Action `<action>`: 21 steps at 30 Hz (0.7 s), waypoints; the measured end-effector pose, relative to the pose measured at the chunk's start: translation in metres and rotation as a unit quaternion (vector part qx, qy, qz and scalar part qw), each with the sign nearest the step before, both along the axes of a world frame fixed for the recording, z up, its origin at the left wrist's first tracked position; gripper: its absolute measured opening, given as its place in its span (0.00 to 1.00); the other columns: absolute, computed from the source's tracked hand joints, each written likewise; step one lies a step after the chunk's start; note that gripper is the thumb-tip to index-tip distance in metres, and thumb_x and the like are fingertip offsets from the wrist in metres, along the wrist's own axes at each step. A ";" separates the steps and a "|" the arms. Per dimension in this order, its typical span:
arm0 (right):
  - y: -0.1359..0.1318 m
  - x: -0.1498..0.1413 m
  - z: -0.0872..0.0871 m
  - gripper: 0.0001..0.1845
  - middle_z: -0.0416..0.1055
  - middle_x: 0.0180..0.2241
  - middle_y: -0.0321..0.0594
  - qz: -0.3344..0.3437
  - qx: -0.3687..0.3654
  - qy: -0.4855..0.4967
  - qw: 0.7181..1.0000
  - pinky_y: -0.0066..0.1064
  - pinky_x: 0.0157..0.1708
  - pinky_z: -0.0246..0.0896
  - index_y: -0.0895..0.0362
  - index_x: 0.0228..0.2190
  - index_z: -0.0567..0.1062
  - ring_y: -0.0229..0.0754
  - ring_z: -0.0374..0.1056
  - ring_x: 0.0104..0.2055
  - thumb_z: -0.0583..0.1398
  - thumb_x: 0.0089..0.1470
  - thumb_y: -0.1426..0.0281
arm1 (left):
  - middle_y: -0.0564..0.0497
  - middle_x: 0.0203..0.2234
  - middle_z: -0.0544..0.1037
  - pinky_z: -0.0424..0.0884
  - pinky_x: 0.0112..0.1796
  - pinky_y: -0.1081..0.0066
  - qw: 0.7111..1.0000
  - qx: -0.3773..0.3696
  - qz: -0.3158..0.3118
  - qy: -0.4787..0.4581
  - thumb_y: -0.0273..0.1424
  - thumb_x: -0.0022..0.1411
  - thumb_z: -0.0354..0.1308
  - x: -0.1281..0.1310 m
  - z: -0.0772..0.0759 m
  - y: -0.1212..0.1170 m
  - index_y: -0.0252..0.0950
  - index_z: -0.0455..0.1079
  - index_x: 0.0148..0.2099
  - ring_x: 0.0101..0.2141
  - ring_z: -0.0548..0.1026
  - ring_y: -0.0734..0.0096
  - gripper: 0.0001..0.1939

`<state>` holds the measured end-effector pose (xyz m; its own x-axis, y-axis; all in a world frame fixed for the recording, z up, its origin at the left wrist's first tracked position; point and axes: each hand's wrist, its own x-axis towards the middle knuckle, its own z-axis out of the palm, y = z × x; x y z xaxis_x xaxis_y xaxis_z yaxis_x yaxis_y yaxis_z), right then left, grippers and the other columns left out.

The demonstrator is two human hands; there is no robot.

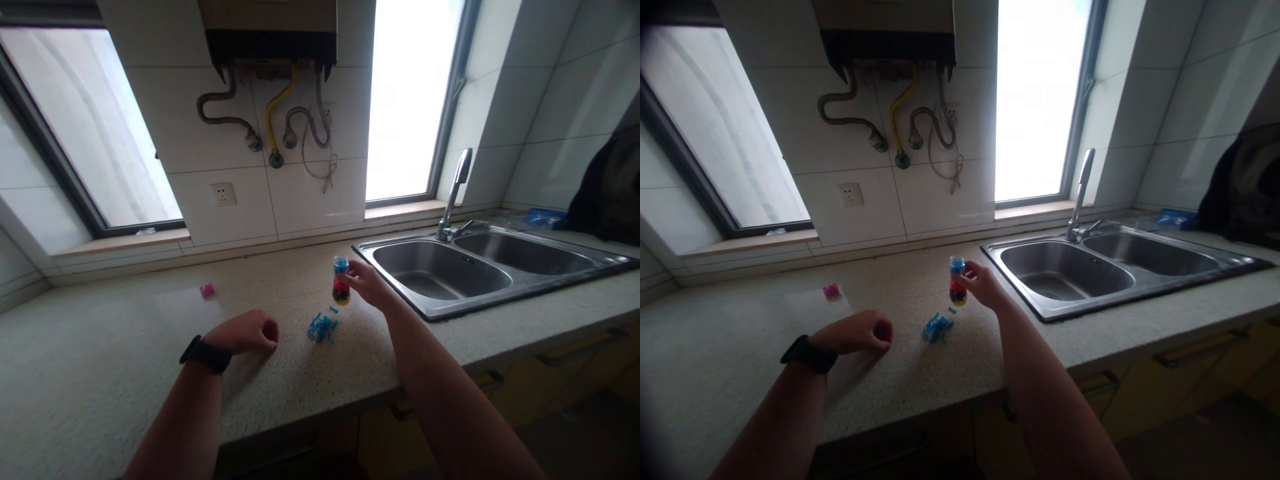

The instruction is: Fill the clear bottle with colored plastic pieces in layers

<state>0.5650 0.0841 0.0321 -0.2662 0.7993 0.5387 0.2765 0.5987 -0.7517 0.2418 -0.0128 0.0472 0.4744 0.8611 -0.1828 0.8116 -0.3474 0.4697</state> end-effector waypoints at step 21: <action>0.002 -0.001 -0.003 0.18 0.74 0.32 0.40 0.001 -0.005 -0.007 1.000 0.28 0.27 0.63 0.58 0.36 0.75 0.38 0.68 0.29 0.64 0.52 0.57 | 0.44 0.48 0.71 0.68 0.47 0.64 0.991 0.105 -0.029 -0.080 0.48 0.52 0.64 0.073 -0.019 0.010 0.39 0.67 0.59 0.45 0.71 0.59 0.35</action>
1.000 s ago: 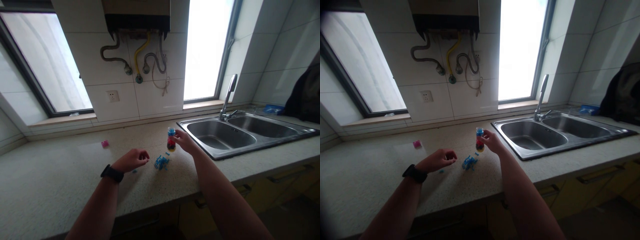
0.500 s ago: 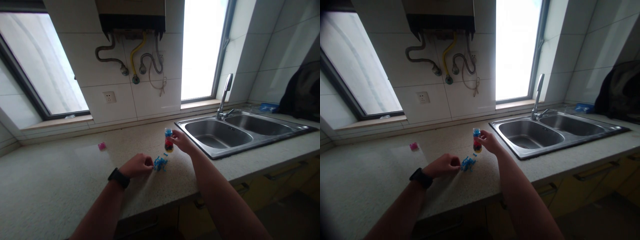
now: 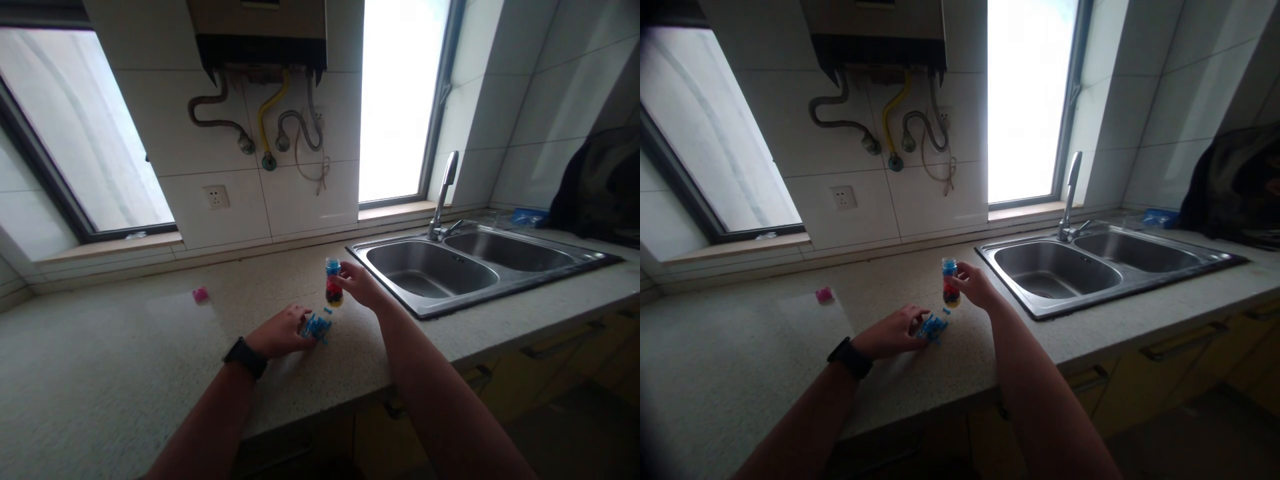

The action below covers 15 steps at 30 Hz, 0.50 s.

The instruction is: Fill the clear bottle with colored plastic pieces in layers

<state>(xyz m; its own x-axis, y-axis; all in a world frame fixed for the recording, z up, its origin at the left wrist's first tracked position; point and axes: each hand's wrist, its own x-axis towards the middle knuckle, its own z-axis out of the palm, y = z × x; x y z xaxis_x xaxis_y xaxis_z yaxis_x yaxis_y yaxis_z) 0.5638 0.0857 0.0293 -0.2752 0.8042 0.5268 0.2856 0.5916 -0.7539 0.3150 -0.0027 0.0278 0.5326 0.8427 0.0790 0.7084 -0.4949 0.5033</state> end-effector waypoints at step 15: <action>-0.003 -0.004 0.000 0.19 0.75 0.33 0.41 -0.006 -0.011 -0.022 1.000 0.29 0.29 0.64 0.58 0.38 0.76 0.39 0.69 0.30 0.64 0.52 0.56 | 0.49 0.30 0.78 0.64 0.30 0.71 0.997 0.057 0.047 -0.005 0.38 0.57 0.59 0.024 -0.013 0.014 0.36 0.77 0.38 0.30 0.73 0.68 0.12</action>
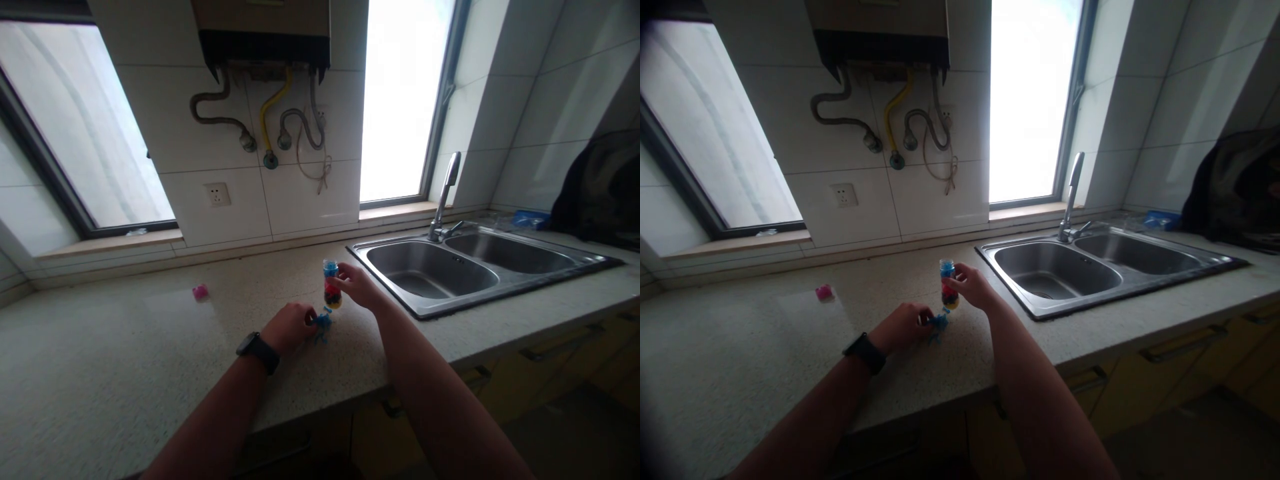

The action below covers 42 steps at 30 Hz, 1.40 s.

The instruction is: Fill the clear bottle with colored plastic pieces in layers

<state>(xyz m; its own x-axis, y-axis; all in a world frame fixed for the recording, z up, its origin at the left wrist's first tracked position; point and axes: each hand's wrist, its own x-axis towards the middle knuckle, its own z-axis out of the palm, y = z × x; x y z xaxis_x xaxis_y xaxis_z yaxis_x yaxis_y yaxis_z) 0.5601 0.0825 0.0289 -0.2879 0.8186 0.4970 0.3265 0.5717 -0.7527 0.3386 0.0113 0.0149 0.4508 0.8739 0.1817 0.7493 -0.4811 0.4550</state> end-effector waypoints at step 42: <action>-0.007 -0.014 -0.004 0.17 0.74 0.29 0.37 0.081 -0.023 -0.004 0.996 0.29 0.29 0.61 0.56 0.36 0.76 0.37 0.66 0.28 0.67 0.48 0.58 | 0.50 0.32 0.80 0.68 0.40 0.72 0.961 0.190 -0.129 0.155 0.24 0.59 0.59 0.020 0.139 0.036 0.37 0.79 0.36 0.35 0.76 0.70 0.07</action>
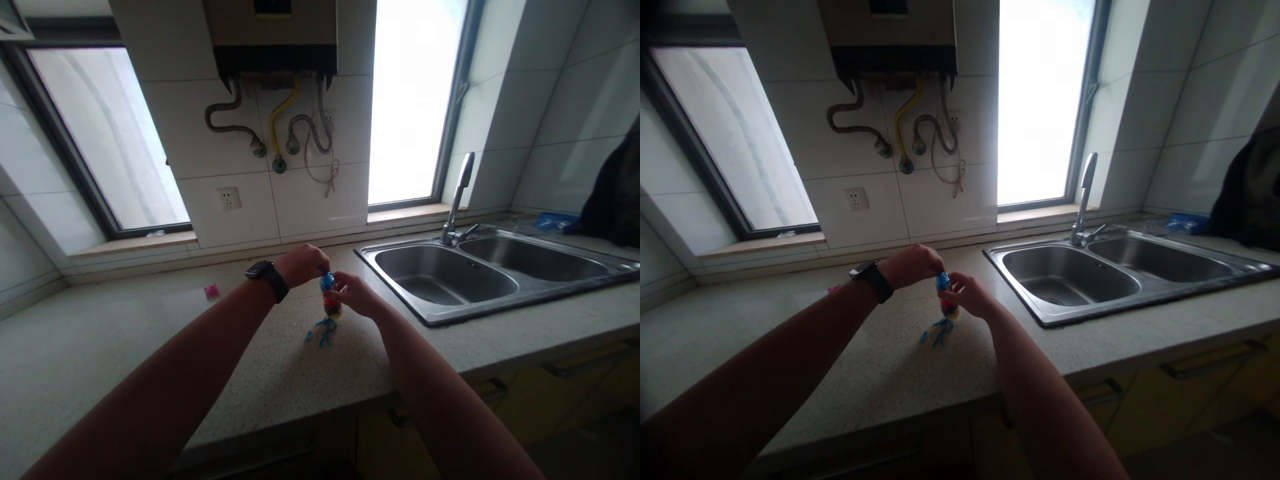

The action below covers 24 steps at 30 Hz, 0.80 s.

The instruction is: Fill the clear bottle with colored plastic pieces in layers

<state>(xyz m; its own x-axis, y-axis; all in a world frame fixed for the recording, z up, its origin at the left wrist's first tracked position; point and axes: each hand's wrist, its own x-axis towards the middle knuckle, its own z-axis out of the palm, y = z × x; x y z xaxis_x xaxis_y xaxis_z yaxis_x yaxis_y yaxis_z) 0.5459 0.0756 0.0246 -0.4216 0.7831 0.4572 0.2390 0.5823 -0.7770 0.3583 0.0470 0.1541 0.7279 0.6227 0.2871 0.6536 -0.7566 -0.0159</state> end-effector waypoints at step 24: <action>0.002 0.002 0.000 0.16 0.75 0.32 0.38 -0.011 0.014 0.000 1.000 0.30 0.31 0.63 0.56 0.36 0.76 0.38 0.67 0.30 0.66 0.49 0.58 | 0.46 0.37 0.80 0.71 0.40 0.70 0.985 -0.073 0.033 -0.152 0.29 0.59 0.55 -0.014 -0.012 -0.002 0.33 0.75 0.44 0.36 0.76 0.69 0.12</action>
